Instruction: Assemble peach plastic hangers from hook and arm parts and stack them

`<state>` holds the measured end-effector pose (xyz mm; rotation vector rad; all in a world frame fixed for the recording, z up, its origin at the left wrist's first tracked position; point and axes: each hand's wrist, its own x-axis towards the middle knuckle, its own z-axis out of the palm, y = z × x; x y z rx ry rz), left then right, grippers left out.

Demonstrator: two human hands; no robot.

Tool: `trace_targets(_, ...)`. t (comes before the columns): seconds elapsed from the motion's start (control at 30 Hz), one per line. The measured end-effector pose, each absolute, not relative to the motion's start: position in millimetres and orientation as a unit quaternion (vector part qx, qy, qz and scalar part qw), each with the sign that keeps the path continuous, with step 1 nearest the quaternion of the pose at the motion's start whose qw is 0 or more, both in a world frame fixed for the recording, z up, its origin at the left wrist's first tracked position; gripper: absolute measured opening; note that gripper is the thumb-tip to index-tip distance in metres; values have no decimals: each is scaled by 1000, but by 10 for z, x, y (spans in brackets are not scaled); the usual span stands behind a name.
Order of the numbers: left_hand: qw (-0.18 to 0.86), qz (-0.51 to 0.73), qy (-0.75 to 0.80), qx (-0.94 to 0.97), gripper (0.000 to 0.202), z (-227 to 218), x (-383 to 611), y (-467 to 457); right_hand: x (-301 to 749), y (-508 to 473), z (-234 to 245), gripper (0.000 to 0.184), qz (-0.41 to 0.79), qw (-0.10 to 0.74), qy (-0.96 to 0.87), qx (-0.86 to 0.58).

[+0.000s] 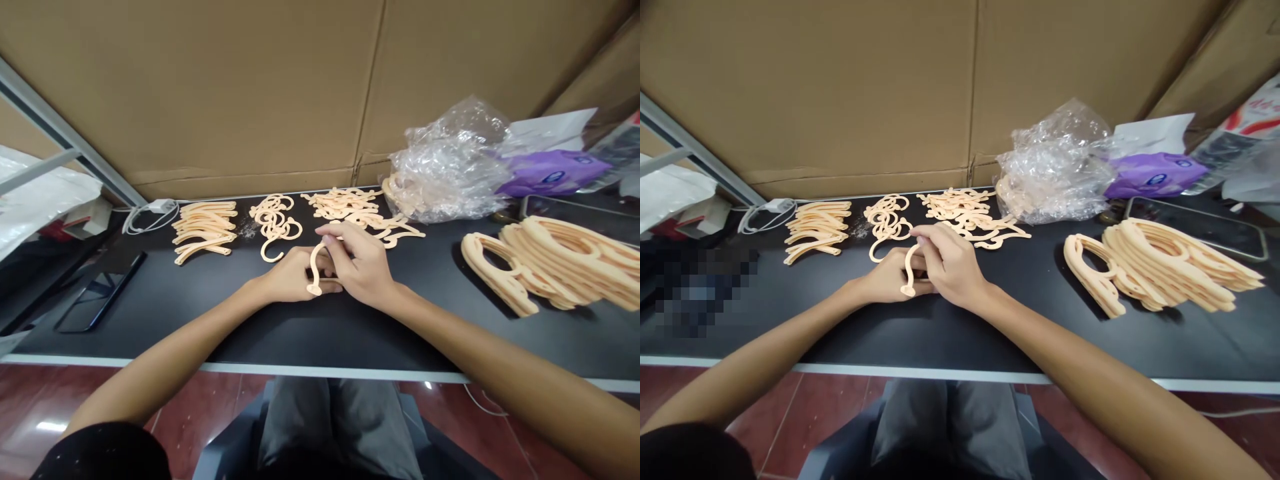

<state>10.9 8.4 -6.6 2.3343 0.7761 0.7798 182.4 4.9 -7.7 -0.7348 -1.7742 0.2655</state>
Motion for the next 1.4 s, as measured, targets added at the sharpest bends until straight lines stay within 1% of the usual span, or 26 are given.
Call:
trace_targets(0.17,301,349,328,825,11,74,-34,90,1926,151,-69,19,117,586,-733,-324)
trace_targets(0.27,375,354,343,785,16,198,-111,56,1937,140,-53,19,111,587,-734,-322)
trace_targets(0.33,415,325,345,777,16,255,-99,19,1926,98,-38,19,118,578,-737,-331)
trace_targets(0.4,439,285,348,778,17,276,-60,-12,1911,54,-26,17,141,568,-734,-345)
trace_targets(0.47,446,274,360,772,17,266,-31,-17,1901,33,-21,17,183,568,-716,-361)
trace_targets(0.57,423,351,399,734,16,235,-54,39,1905,59,-38,22,254,570,-677,-390)
trace_targets(0.63,401,421,424,694,16,220,-101,101,1913,82,-62,22,264,549,-684,-401)
trace_targets(0.73,382,481,435,658,15,209,-161,175,1910,58,-94,21,198,465,-786,-357)
trace_targets(0.87,393,481,412,666,15,201,-156,173,1861,-74,-84,27,116,310,-912,-240)
trace_targets(0.93,410,466,397,677,14,192,-128,142,1838,-126,-57,23,101,271,-930,-227)
trace_targets(1.1,460,442,360,681,19,146,-79,108,1878,-108,-6,27,66,239,-940,-234)
trace_targets(1.2,466,447,355,676,20,139,-87,137,1953,-28,-14,25,79,228,-930,-276)
trace_targets(1.3,462,451,369,668,19,165,-116,165,2024,62,-12,21,127,252,-897,-341)
trace_targets(1.4,467,441,389,660,17,187,-145,172,2065,126,32,26,166,288,-874,-355)
